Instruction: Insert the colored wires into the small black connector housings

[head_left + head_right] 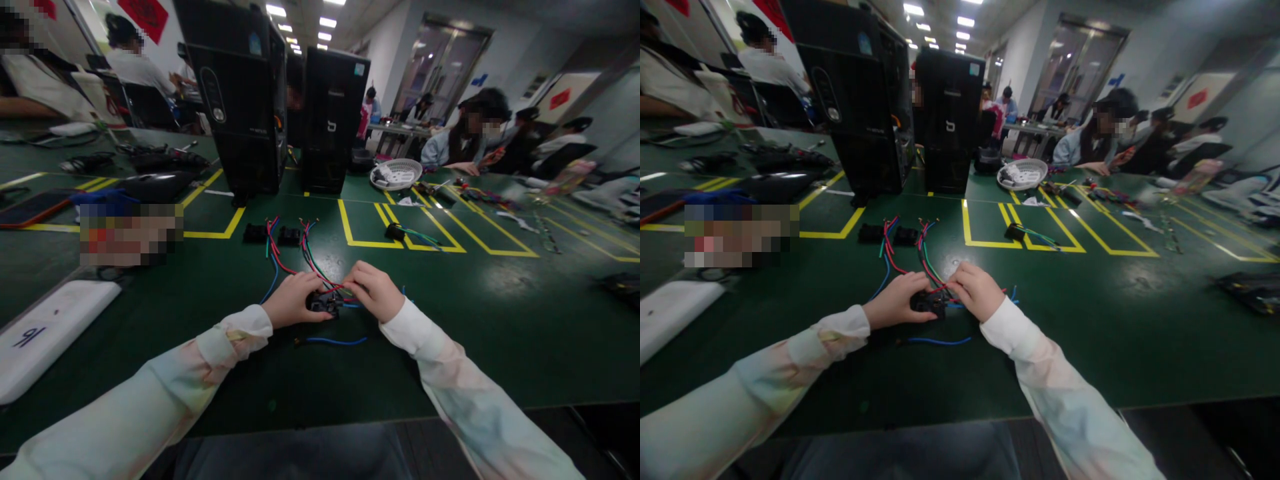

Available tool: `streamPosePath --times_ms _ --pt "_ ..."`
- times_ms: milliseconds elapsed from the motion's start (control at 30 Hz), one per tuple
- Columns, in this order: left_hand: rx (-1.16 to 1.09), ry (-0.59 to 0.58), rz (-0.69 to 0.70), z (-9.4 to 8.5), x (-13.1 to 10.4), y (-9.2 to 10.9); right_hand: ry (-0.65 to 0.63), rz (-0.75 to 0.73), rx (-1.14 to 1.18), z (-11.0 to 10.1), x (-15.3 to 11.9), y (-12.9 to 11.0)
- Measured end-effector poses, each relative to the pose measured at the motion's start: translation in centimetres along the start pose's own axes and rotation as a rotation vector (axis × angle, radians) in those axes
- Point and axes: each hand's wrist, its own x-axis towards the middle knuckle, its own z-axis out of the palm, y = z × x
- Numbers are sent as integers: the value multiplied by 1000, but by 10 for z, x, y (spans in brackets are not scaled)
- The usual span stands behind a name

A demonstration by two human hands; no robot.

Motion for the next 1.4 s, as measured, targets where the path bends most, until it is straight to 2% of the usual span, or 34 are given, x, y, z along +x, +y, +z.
streamPosePath --times_ms 167,400,633,900,1133,1267,1400 --pt "-6 -5 -13 -1 0 1 -66 58 77 -2 -2 7" --pt "-3 -13 -13 1 0 -1 -175 191 151 11 -2 14" --pt "5 -11 -9 1 0 -1 -208 273 197 15 -3 17" --pt "5 -19 -20 2 1 -1 -33 127 136 13 0 5" --pt "14 -17 -15 3 2 0 72 -15 -106 14 3 -13" --pt "10 -20 -13 4 2 0 79 -19 -175 16 2 -18" --pt "10 -21 -18 4 2 0 68 33 -137 15 2 -15"
